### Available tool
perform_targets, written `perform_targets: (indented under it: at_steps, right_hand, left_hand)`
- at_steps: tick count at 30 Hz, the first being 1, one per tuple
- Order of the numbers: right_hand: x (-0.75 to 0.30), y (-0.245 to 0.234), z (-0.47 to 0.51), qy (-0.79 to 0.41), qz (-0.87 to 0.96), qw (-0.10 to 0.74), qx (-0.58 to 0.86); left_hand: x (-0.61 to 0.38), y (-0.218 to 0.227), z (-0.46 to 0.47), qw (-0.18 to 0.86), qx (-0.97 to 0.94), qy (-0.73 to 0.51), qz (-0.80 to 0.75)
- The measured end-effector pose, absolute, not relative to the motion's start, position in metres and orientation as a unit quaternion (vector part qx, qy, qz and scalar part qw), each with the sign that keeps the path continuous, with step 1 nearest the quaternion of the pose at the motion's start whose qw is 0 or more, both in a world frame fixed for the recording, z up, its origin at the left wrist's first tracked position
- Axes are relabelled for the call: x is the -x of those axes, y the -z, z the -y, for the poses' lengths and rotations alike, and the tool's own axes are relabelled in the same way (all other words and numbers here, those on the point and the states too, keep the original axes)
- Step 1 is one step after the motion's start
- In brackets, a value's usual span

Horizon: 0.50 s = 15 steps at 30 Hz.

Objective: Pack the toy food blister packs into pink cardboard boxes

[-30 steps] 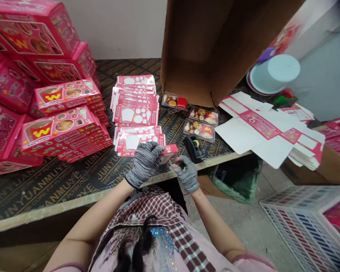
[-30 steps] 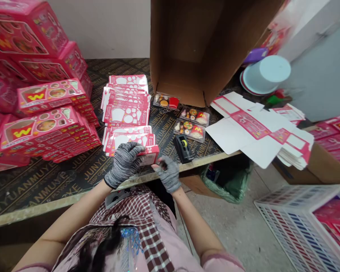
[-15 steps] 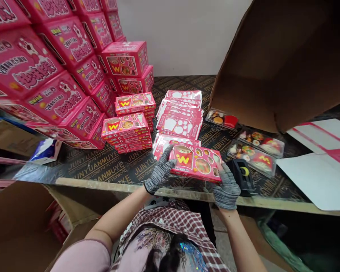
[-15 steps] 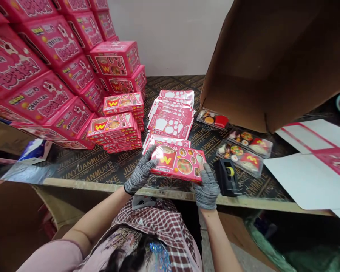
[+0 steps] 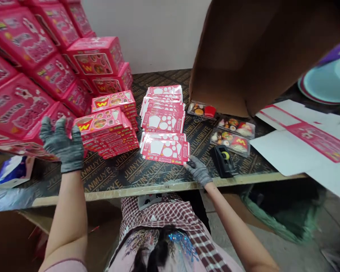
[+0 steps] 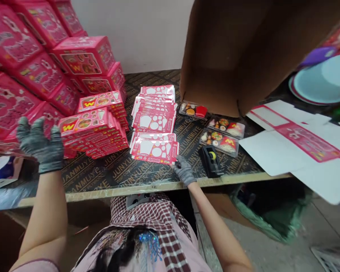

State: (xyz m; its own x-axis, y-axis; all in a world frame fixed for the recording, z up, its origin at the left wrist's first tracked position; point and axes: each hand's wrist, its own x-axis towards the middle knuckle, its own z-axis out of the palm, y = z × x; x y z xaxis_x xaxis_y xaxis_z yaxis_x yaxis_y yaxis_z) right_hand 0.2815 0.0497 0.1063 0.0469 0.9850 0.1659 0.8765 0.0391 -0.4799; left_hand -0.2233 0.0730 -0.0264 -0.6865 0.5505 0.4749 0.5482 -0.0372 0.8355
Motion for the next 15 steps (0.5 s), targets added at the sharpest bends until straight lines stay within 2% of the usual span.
perform_targets:
  at_steps: [2,4,6,10,15]
  right_hand:
    - [-0.273,-0.109,-0.066,-0.207,0.599,0.291,0.717]
    - [-0.265,-0.115,-0.088,-0.264,0.513,0.364,0.731]
    - [-0.261,-0.121,-0.110,-0.273,0.468,0.404,0.737]
    - [-0.258,-0.129,-0.138,-0.284,0.428,0.425,0.745]
    - [-0.252,-0.122,-0.141,-0.264,0.426,0.449,0.740]
  left_hand:
    - [0.182,0.011,-0.075,-0.052,-0.438,-0.623,-0.646]
    - [0.124,-0.001,-0.083,0.019,-0.537,-0.628,-0.562]
    - [0.061,-0.005,-0.098,0.127,-0.677,-0.558,-0.463]
    - [-0.033,0.009,-0.133,0.299,-0.796,-0.319,-0.417]
    - [-0.070,0.037,-0.146,0.341,-0.788,-0.296,-0.419]
